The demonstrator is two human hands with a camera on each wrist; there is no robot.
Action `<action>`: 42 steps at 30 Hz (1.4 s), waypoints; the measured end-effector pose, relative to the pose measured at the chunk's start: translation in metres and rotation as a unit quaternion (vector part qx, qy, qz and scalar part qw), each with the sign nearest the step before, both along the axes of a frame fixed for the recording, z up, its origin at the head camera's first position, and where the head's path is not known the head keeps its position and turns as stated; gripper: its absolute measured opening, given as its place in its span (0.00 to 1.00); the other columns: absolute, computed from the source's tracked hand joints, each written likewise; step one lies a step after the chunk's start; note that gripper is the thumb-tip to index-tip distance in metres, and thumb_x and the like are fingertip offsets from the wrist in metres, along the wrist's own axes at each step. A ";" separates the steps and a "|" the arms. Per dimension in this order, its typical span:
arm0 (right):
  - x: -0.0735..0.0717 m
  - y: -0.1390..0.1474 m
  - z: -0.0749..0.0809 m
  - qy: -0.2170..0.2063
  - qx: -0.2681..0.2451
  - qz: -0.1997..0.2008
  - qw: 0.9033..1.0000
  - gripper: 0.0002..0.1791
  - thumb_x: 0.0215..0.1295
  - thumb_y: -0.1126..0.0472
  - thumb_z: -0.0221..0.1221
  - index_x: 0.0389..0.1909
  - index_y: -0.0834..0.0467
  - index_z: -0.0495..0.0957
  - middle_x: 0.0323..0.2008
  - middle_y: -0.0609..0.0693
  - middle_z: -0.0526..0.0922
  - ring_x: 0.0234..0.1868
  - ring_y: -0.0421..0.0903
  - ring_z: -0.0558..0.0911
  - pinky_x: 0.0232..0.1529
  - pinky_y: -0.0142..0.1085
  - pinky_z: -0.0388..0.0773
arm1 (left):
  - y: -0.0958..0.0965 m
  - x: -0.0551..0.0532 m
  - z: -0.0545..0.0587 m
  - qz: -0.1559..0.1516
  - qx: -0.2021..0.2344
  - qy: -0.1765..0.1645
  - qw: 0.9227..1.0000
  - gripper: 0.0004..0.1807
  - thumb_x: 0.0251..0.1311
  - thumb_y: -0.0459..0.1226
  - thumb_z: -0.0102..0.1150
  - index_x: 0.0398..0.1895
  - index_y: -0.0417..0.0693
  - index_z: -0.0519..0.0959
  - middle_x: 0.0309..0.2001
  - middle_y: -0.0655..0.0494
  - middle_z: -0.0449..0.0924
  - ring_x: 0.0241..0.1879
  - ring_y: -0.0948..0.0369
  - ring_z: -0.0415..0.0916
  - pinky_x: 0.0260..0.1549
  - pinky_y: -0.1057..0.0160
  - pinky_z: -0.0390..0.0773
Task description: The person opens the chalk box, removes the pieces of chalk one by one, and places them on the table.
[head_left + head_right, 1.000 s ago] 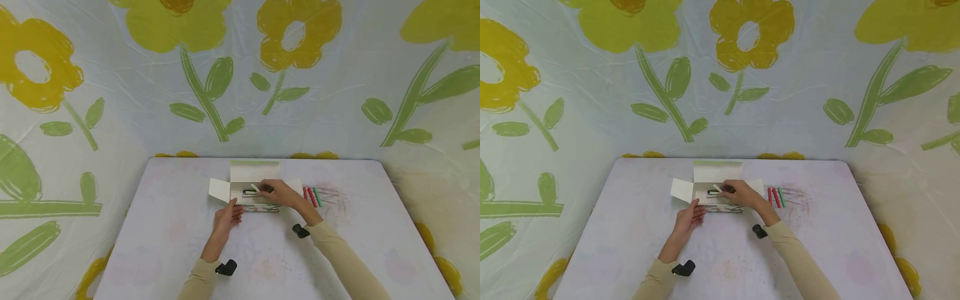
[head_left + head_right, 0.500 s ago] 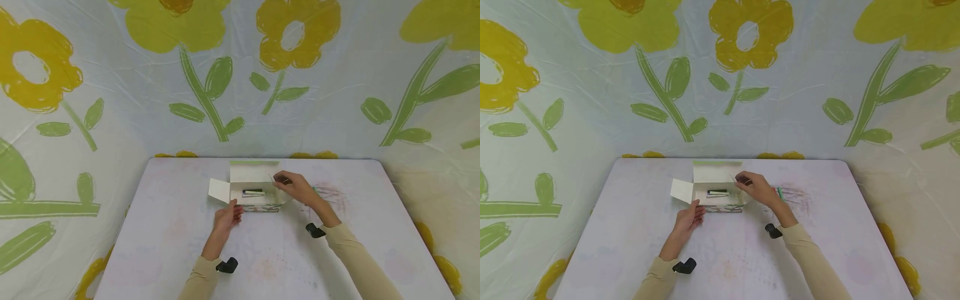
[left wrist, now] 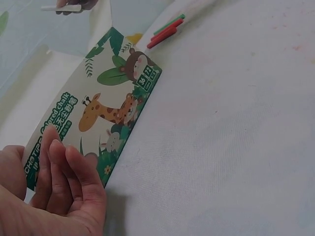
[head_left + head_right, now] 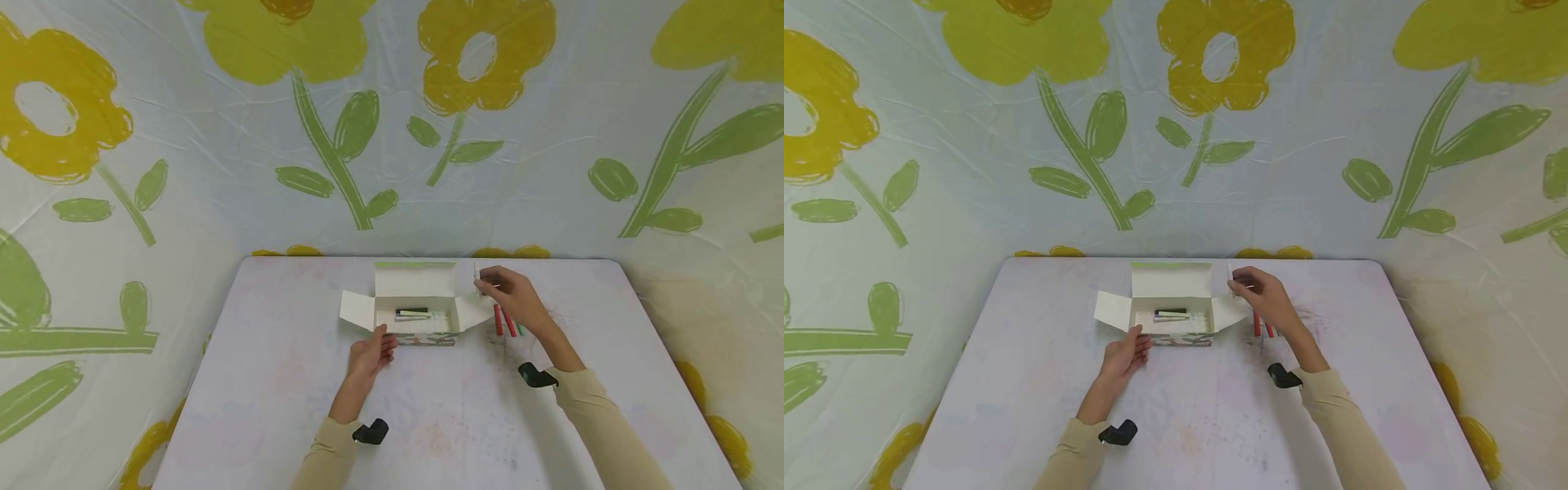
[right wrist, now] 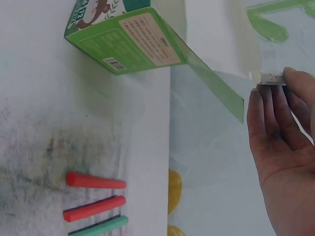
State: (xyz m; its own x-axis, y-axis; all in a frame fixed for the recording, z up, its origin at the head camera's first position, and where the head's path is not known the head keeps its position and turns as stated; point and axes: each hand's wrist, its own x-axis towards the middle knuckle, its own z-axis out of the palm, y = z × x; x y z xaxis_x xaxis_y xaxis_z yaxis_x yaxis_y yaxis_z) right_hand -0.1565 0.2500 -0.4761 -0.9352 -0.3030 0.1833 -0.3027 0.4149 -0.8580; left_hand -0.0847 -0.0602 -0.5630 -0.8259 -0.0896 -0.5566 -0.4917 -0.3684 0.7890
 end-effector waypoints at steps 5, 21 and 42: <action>0.001 0.015 -0.001 -0.015 -0.017 -0.029 0.999 0.17 0.77 0.62 0.59 0.60 0.67 0.77 0.49 0.64 0.83 0.44 0.45 0.85 0.46 0.28 0.81 | -0.001 -0.001 -0.002 -0.001 -0.008 0.004 1.000 0.23 0.72 0.47 0.61 0.40 0.31 0.84 0.27 0.55 0.86 0.24 0.67 0.76 0.27 0.71 0.79; 0.020 0.063 -0.032 -0.064 0.013 -0.113 0.991 0.24 0.78 0.53 0.58 0.62 0.68 0.75 0.51 0.65 0.82 0.44 0.36 0.84 0.46 0.24 0.80 | -0.005 -0.001 -0.005 -0.015 -0.002 0.014 1.000 0.24 0.73 0.47 0.60 0.43 0.29 0.84 0.29 0.54 0.86 0.25 0.66 0.76 0.28 0.69 0.79; 0.036 0.100 -0.085 -0.118 0.133 -0.197 0.964 0.28 0.77 0.48 0.59 0.60 0.69 0.77 0.50 0.66 0.83 0.43 0.39 0.78 0.36 0.21 0.73 | -0.004 -0.001 -0.005 -0.022 0.000 0.022 0.999 0.25 0.73 0.48 0.60 0.43 0.29 0.83 0.29 0.54 0.86 0.25 0.67 0.75 0.29 0.70 0.79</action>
